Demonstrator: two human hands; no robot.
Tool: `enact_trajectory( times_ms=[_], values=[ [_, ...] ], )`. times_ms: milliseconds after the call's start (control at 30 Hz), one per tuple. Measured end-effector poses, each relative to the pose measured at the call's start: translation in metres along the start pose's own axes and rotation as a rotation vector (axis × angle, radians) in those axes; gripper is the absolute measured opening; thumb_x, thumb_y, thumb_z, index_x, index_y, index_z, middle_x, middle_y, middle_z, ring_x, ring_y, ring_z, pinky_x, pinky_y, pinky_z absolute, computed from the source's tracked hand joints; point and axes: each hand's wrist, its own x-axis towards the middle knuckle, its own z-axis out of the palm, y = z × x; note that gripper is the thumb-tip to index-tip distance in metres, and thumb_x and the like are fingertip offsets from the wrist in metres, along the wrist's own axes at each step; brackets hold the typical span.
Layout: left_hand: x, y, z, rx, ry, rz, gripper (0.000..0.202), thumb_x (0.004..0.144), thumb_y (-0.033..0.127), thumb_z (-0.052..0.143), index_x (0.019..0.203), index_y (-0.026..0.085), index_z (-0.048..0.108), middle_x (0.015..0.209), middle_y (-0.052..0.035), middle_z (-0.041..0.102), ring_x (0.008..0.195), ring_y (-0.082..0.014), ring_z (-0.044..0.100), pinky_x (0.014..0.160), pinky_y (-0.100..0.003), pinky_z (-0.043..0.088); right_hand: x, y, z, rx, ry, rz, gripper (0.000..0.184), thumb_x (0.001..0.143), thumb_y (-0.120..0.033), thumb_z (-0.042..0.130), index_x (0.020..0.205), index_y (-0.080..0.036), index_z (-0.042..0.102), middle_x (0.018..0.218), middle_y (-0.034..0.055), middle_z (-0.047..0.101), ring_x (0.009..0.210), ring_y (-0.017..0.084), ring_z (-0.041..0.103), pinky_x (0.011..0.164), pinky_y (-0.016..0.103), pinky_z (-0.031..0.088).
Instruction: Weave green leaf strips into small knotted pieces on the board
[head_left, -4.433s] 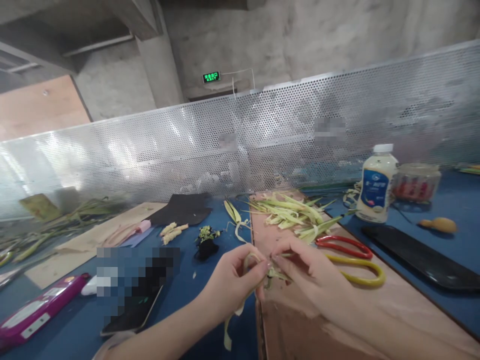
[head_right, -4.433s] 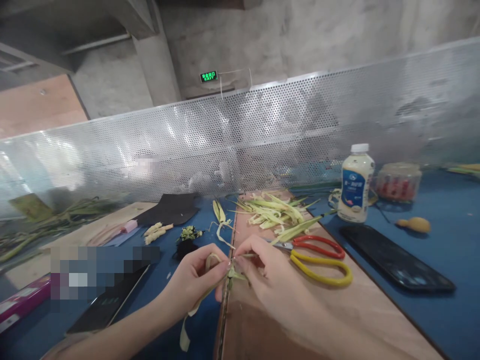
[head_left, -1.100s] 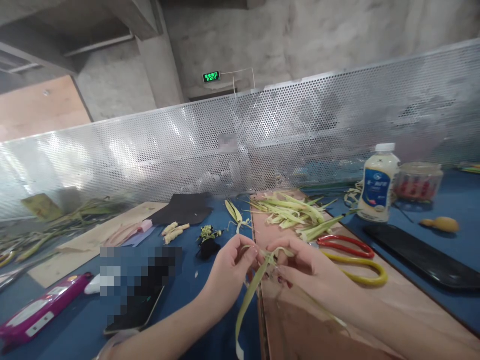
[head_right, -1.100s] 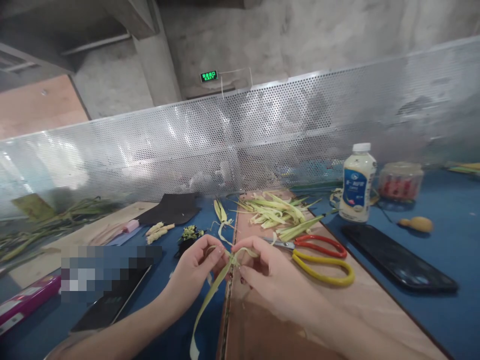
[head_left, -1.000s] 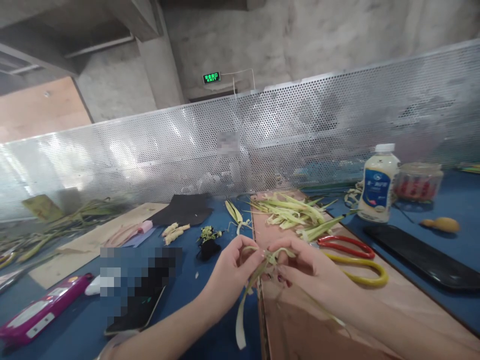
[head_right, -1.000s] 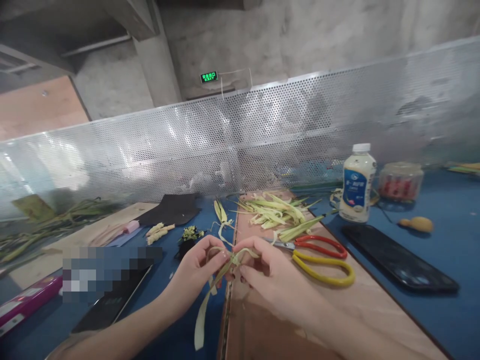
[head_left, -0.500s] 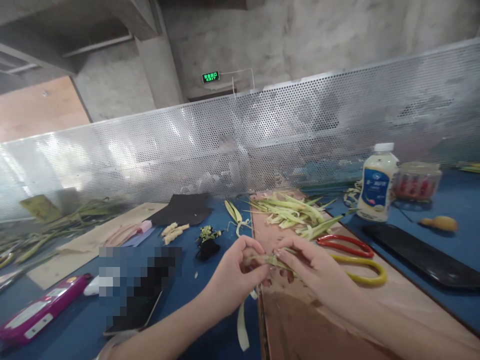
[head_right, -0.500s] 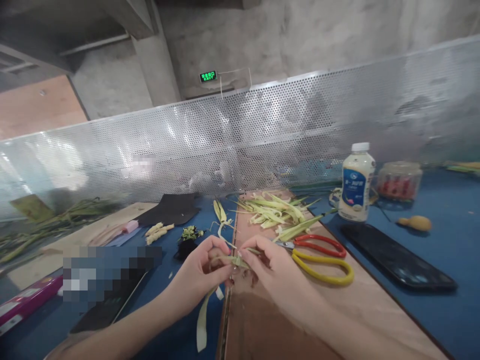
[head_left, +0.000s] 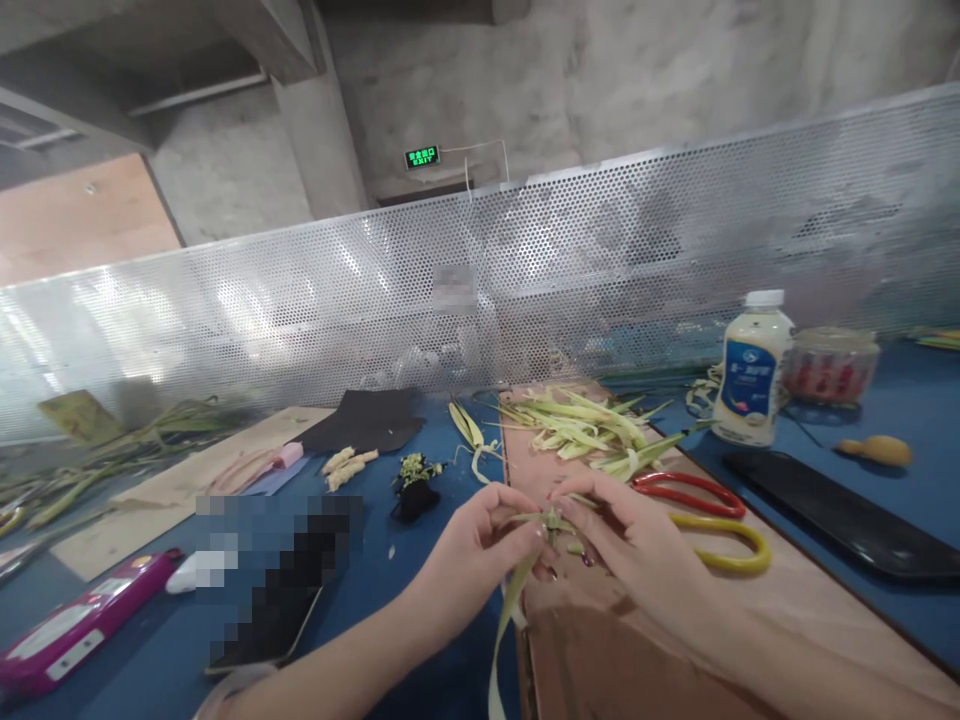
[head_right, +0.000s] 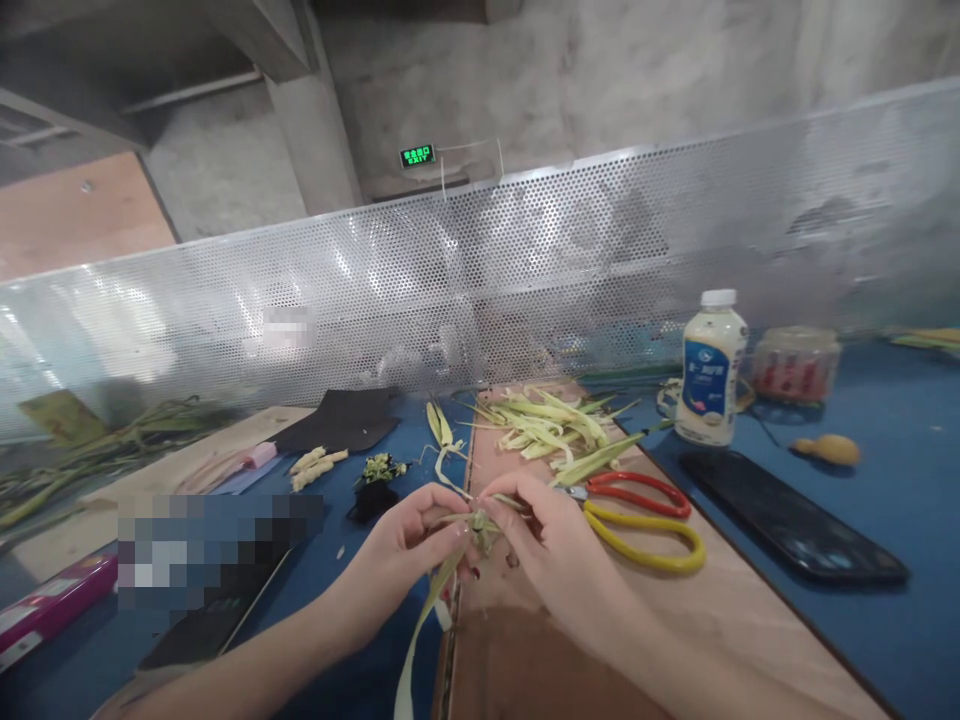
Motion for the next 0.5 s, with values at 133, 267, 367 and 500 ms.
enact_trajectory(
  times_ms=[133, 267, 367, 500],
  values=[
    [0.001, -0.001, 0.000, 0.072, -0.013, -0.010, 0.025, 0.078, 0.038, 0.053, 0.071, 0.015, 0.045, 0.059, 0.0002, 0.059, 0.050, -0.0088, 0.054, 0.051, -0.021, 0.041, -0.002, 0.003, 0.001, -0.047, -0.010, -0.037, 0.016, 0.086, -0.029, 0.041, 0.082, -0.022, 0.054, 0.068, -0.0006, 0.056, 0.057, 0.012, 0.050, 0.052, 0.023, 0.039],
    [0.002, -0.001, -0.002, 0.152, 0.011, -0.009, 0.030, 0.079, 0.042, 0.049, 0.066, 0.015, 0.045, 0.052, 0.0036, 0.051, 0.045, -0.0066, 0.047, 0.047, -0.019, 0.037, -0.008, 0.003, 0.001, -0.048, -0.101, -0.027, 0.015, 0.087, -0.030, 0.040, 0.094, -0.024, 0.051, 0.068, -0.0017, 0.054, 0.059, 0.013, 0.051, 0.053, 0.024, 0.040],
    [0.002, -0.001, -0.002, 0.171, 0.051, -0.019, 0.029, 0.079, 0.043, 0.049, 0.068, 0.016, 0.044, 0.051, 0.0050, 0.049, 0.043, -0.0057, 0.045, 0.043, -0.017, 0.035, -0.012, 0.002, -0.001, -0.030, -0.150, -0.020, 0.021, 0.087, -0.028, 0.040, 0.107, -0.026, 0.044, 0.074, -0.0015, 0.056, 0.061, 0.014, 0.053, 0.055, 0.025, 0.042],
    [0.001, -0.003, 0.000, 0.152, 0.077, -0.044, 0.027, 0.081, 0.044, 0.045, 0.070, 0.019, 0.038, 0.040, 0.0107, 0.039, 0.029, -0.0031, 0.029, 0.031, -0.014, 0.023, -0.014, 0.001, 0.000, -0.037, -0.146, -0.038, 0.028, 0.087, -0.028, 0.039, 0.115, -0.026, 0.039, 0.077, -0.0010, 0.056, 0.062, 0.013, 0.053, 0.057, 0.026, 0.043]
  ],
)
